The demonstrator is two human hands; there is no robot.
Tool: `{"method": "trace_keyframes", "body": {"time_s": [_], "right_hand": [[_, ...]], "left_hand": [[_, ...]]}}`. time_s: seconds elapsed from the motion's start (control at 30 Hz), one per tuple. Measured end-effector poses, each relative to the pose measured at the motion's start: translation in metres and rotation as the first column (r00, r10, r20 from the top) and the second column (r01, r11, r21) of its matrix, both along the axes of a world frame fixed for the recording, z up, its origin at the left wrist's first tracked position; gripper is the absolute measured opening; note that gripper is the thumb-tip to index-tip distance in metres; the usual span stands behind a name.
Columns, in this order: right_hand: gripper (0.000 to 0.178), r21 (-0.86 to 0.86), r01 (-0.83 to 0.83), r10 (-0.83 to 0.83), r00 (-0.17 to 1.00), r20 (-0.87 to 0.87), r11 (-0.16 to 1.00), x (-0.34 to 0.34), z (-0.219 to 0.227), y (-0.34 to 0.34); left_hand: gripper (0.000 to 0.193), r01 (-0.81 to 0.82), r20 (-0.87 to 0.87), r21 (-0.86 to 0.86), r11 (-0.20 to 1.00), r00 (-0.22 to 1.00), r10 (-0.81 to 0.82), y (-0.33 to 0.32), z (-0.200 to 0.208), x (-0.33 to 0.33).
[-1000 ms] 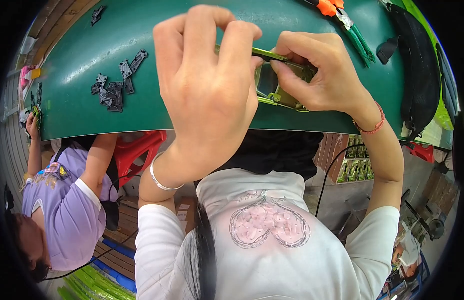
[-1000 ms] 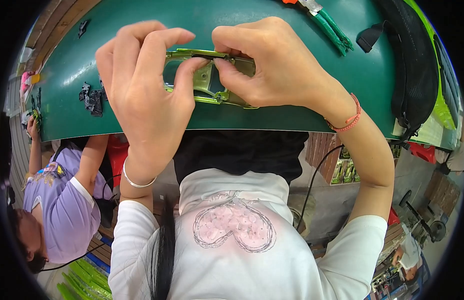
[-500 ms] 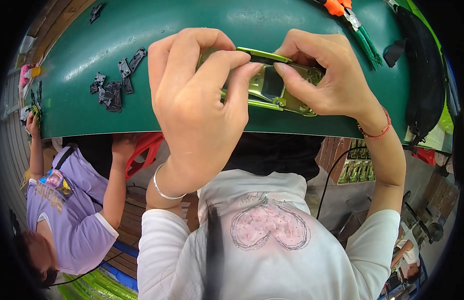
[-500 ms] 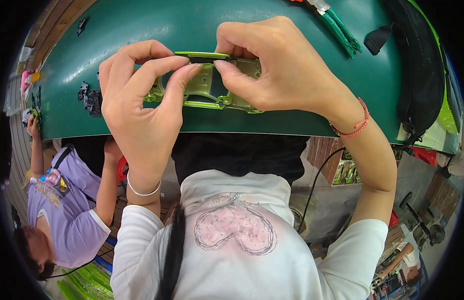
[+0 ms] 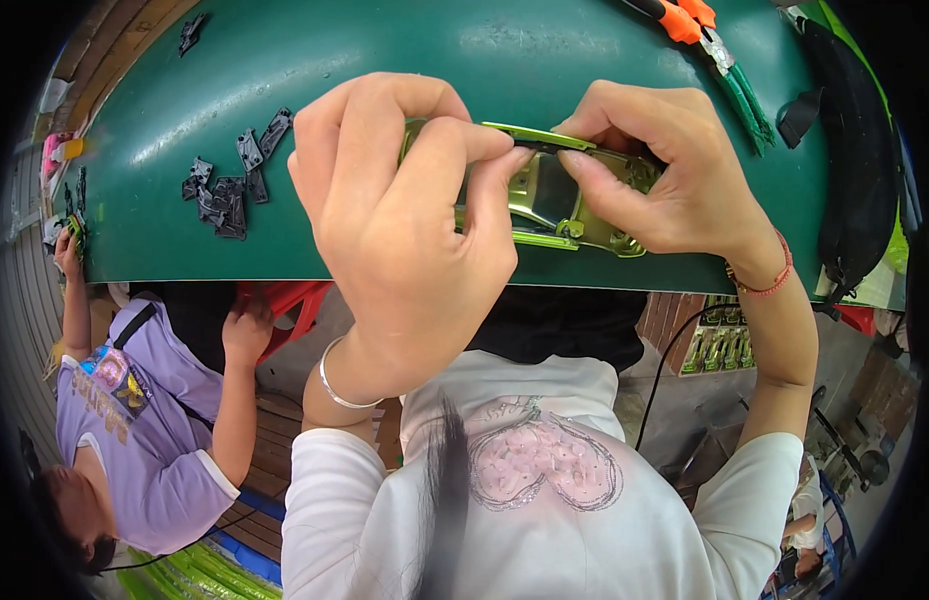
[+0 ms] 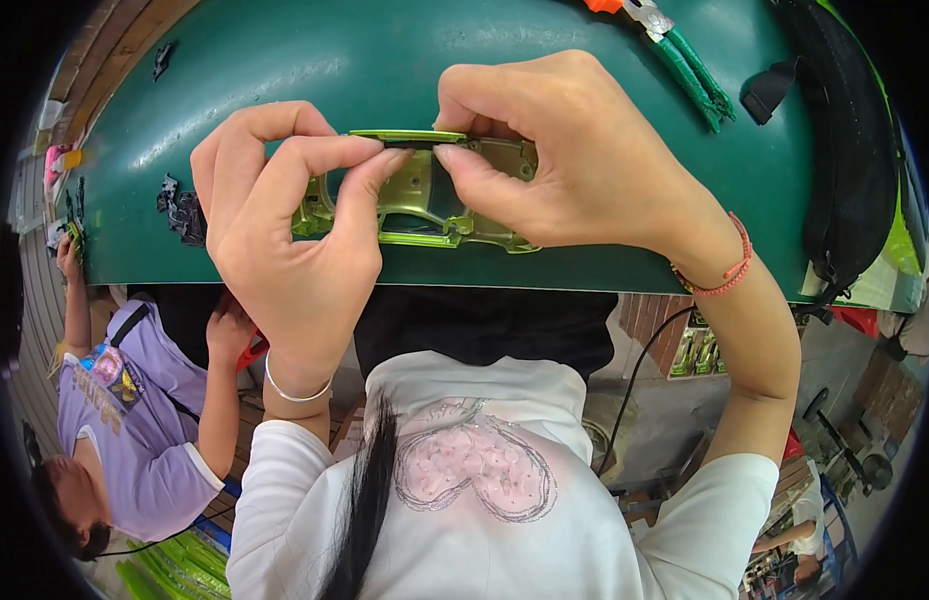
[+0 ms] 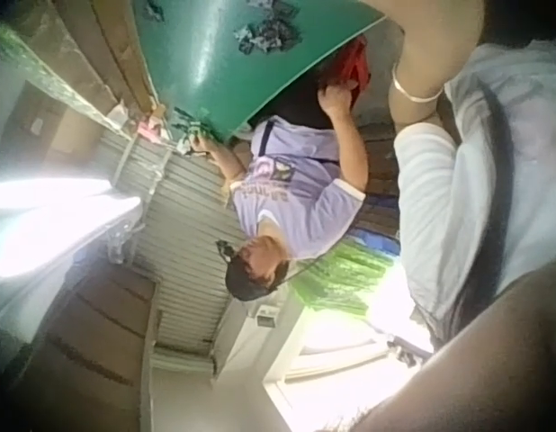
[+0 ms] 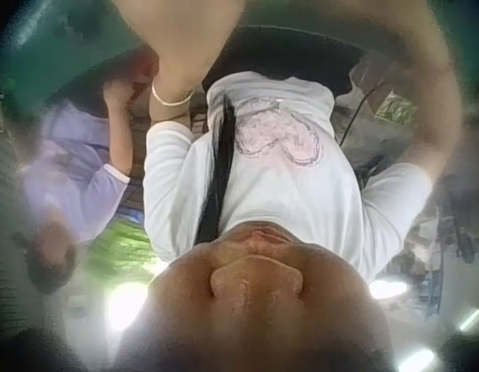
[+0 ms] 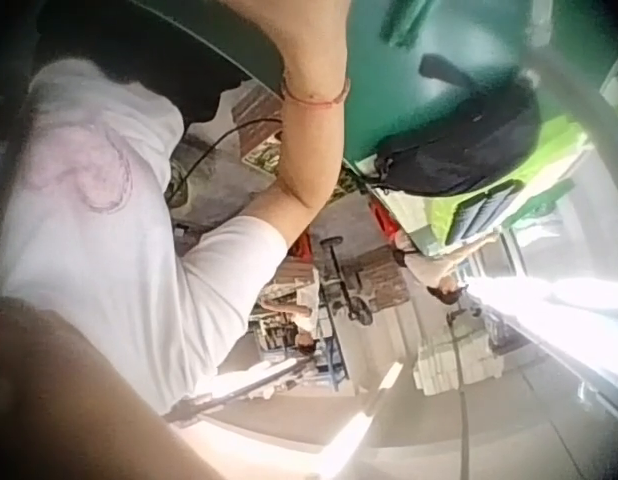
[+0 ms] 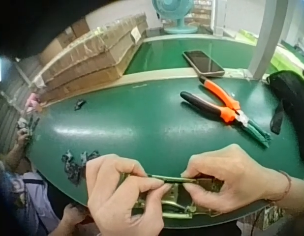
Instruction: The person assembles a plastic toy car by hand, attaching plastic components to the toy car body.
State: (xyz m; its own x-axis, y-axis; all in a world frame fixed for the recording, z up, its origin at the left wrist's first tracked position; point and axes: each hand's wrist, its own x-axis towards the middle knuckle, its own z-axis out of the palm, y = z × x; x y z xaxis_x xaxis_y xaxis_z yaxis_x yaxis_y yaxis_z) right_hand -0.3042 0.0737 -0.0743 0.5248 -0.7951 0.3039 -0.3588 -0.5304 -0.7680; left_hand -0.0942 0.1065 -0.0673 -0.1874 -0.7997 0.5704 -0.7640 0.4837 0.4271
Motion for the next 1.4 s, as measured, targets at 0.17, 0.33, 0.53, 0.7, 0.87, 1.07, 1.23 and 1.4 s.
{"method": "trace_keyframes", "body": {"time_s": [0.17, 0.33, 0.53, 0.7, 0.87, 1.07, 1.23, 1.4], "right_hand": [[0.015, 0.009, -0.003, 0.002, 1.000, 0.017, 1.000, -0.004, -0.001, 0.000], [0.016, -0.054, -0.009, 0.008, 1.000, -0.016, 0.999, -0.010, -0.004, -0.001], [0.016, -0.109, -0.050, 0.051, 0.999, 0.005, 0.993, -0.009, -0.004, 0.005], [0.014, -0.121, -0.027, 0.029, 1.000, 0.013, 0.992, -0.004, -0.001, 0.012], [0.012, -0.110, 0.023, -0.024, 1.000, -0.005, 0.994, -0.007, -0.001, 0.011], [0.015, -0.071, -0.008, 0.005, 1.000, -0.030, 0.997, -0.007, -0.001, 0.005], [0.015, -0.274, -0.068, -0.021, 0.951, -0.310, 0.959, -0.002, 0.008, 0.010], [0.017, -0.460, 0.090, -0.275, 0.895, -0.352, 0.883, 0.010, 0.004, 0.020]], "left_hand": [[0.018, -0.011, 0.004, -0.045, 0.999, 1.000, 0.011, 0.000, -0.002, -0.008], [0.022, -0.018, 0.020, -0.027, 0.999, 1.000, 0.018, 0.002, -0.001, -0.014], [0.038, 0.321, -0.074, 0.118, 0.940, 0.946, -0.314, -0.006, 0.003, -0.011], [0.033, 0.378, 0.037, 0.184, 0.907, 0.920, -0.391, -0.015, 0.013, -0.008], [0.029, 0.458, -0.060, 0.298, 0.838, 0.885, -0.463, -0.028, 0.016, -0.001], [0.034, 0.290, 0.090, 0.353, 0.889, 0.936, -0.341, -0.023, 0.018, 0.020], [0.036, 0.252, 0.018, 0.380, 0.890, 0.960, -0.280, -0.018, 0.020, 0.017], [0.038, 0.251, 0.012, 0.342, 0.905, 0.962, -0.272, -0.011, 0.028, 0.013]]}}
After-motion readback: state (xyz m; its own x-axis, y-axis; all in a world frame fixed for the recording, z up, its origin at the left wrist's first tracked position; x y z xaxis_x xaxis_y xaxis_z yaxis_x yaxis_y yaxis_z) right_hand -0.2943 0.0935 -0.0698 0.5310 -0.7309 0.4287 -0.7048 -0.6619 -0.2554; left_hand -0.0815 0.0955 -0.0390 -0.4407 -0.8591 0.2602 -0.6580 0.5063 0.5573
